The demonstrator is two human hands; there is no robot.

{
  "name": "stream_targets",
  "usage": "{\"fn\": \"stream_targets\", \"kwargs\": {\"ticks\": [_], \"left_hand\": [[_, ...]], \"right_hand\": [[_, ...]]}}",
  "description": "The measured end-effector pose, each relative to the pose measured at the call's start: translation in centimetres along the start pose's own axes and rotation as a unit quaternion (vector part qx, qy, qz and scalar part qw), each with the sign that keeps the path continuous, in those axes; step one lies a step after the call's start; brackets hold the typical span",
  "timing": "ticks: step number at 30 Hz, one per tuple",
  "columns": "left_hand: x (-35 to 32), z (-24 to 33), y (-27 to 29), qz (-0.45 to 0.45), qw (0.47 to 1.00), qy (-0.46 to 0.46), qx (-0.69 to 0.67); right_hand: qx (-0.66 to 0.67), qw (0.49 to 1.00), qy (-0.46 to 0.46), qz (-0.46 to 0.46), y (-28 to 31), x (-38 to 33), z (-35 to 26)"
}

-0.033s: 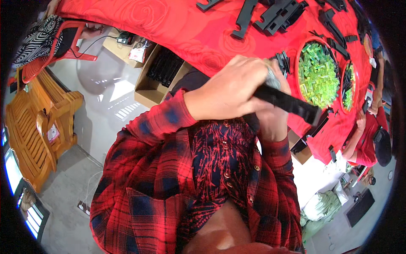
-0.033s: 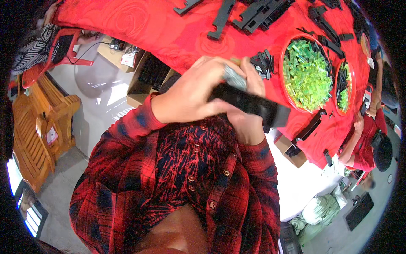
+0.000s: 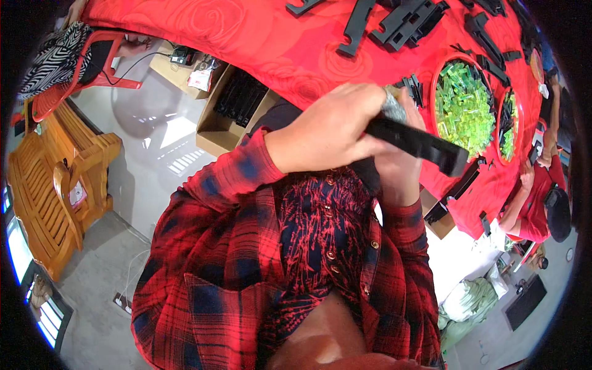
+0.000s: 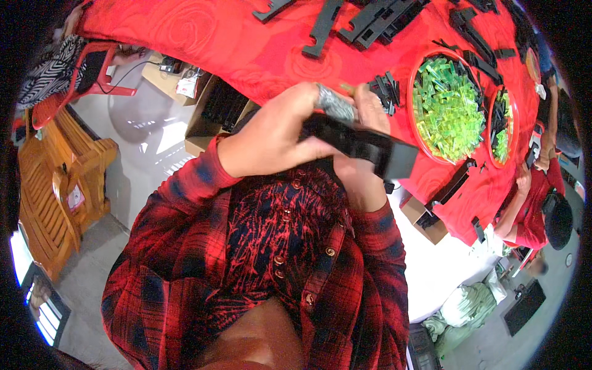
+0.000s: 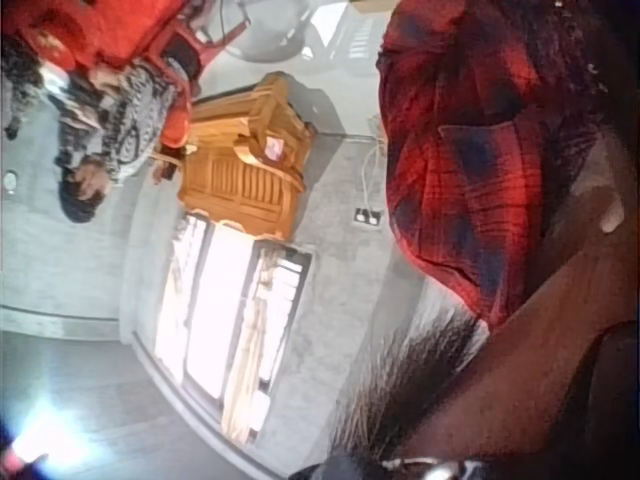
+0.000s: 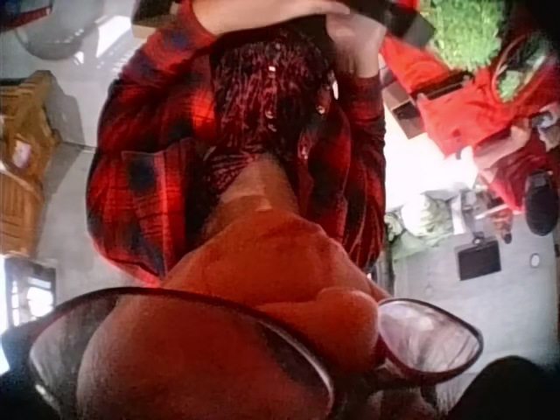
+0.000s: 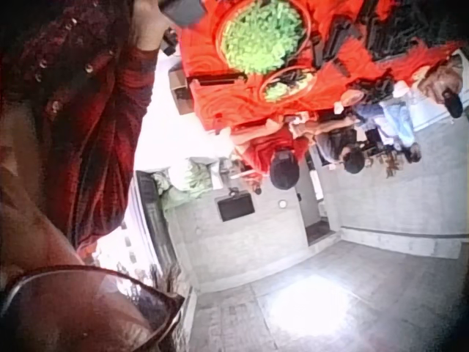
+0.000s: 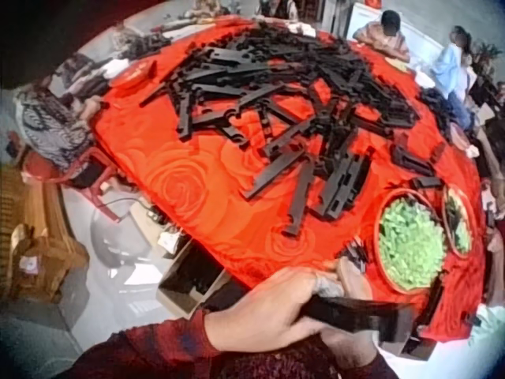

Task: The person assembles toy gun components and green plastic pins into larger plastic frames by hand.

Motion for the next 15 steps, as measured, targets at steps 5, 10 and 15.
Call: {"fn": "stream_targets", "kwargs": {"ticks": [5, 10, 15], "left_hand": [[-0.3, -1.0, 1.3, -0.007, 0.985, 0.003, 0.172], [-2.3, -5.2, 0.5, -0.044, 0.916, 0.023, 0.397], [-2.5, -6.4, -0.2, -0.061, 0.911, 0.034, 0.407]], "right_hand": [[0.111, 0.988, -0.081, 0.063, 5.3, 2.5, 2.9], [0.020, 0.987, 0.003, 0.157, 7.8, 3.0, 1.2], [-0.161, 0.982, 0.060, 0.071, 4.0, 2.4, 0.8]]}}
Point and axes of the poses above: each hand's wrist, its own x-axis towards the middle knuckle, its own y-axis out of the back of the hand, z = x × y, the point moved 7 cm from there along x, towards the middle knuckle, and after that the axes turned 10 degrees about -y, right-handed, at the moved point
